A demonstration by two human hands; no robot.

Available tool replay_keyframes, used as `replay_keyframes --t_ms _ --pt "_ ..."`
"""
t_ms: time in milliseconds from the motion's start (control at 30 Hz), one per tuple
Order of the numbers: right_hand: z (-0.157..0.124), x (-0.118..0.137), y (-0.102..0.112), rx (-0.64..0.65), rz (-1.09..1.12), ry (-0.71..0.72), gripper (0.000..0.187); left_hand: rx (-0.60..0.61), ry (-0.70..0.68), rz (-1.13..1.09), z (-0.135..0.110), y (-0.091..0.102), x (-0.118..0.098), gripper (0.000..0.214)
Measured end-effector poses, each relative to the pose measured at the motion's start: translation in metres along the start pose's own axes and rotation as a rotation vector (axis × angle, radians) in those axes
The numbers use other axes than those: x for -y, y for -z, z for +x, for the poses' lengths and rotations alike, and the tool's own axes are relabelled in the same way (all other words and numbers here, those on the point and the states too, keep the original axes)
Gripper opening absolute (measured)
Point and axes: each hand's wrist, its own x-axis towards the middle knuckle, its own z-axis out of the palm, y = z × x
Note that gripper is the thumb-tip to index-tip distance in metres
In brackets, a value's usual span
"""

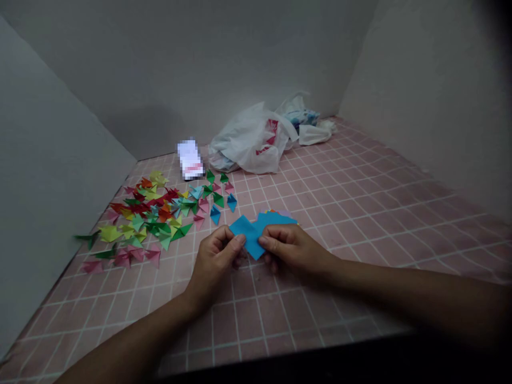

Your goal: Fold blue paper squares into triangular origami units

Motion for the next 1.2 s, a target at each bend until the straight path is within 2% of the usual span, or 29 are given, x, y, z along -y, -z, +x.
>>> replay_keyframes --t_ms 133,333,467,567,600,700,733,767,867,933,1000,1133,1200 --pt "0.003 0.002 0.003 -0.069 0.079 -0.010 0.040 0.039 0.051 -0.112 0.003 0.001 0.004 0.025" --pt "0.005 0.003 0.005 -0.051 0.224 -0.091 0.041 0.054 0.093 -0.162 0.003 0.000 0.007 0.026" --pt "0.005 0.006 0.008 -0.022 0.439 -0.176 0.039 -0.035 -0.093 -0.069 0.006 0.004 0.003 0.026" --pt "0.004 0.009 0.011 0.030 0.504 -0.280 0.036 -0.025 -0.305 0.124 0.009 0.009 0.000 0.057" --pt "0.004 0.010 0.011 0.051 0.503 -0.310 0.035 -0.016 -0.378 0.209 0.010 0.010 -0.001 0.053" --pt "0.003 0.008 0.010 0.110 0.444 -0.344 0.035 0.012 -0.490 0.376 0.011 0.014 -0.002 0.014" --pt "0.003 0.007 0.009 0.117 0.404 -0.329 0.036 0.010 -0.480 0.395 0.011 0.015 -0.002 0.003" --pt "0.003 0.006 0.009 0.108 0.354 -0.296 0.037 0.002 -0.451 0.398 0.010 0.015 -0.002 0.004" --pt "0.002 0.003 0.010 0.001 0.147 -0.099 0.042 -0.023 -0.297 0.357 0.009 0.015 -0.001 0.014" --pt "0.001 0.004 0.012 -0.030 -0.023 0.062 0.047 -0.013 -0.208 0.301 0.009 0.014 -0.002 0.019" --pt "0.000 0.006 0.013 -0.034 -0.115 0.160 0.046 -0.005 -0.149 0.259 0.008 0.012 -0.003 0.021" --pt "0.001 0.007 0.012 -0.045 -0.102 0.194 0.025 0.029 -0.111 0.219 0.006 0.008 -0.005 0.021" --pt "0.001 0.006 0.011 -0.071 -0.102 0.180 0.020 0.045 -0.099 0.199 0.006 0.007 -0.005 0.021"
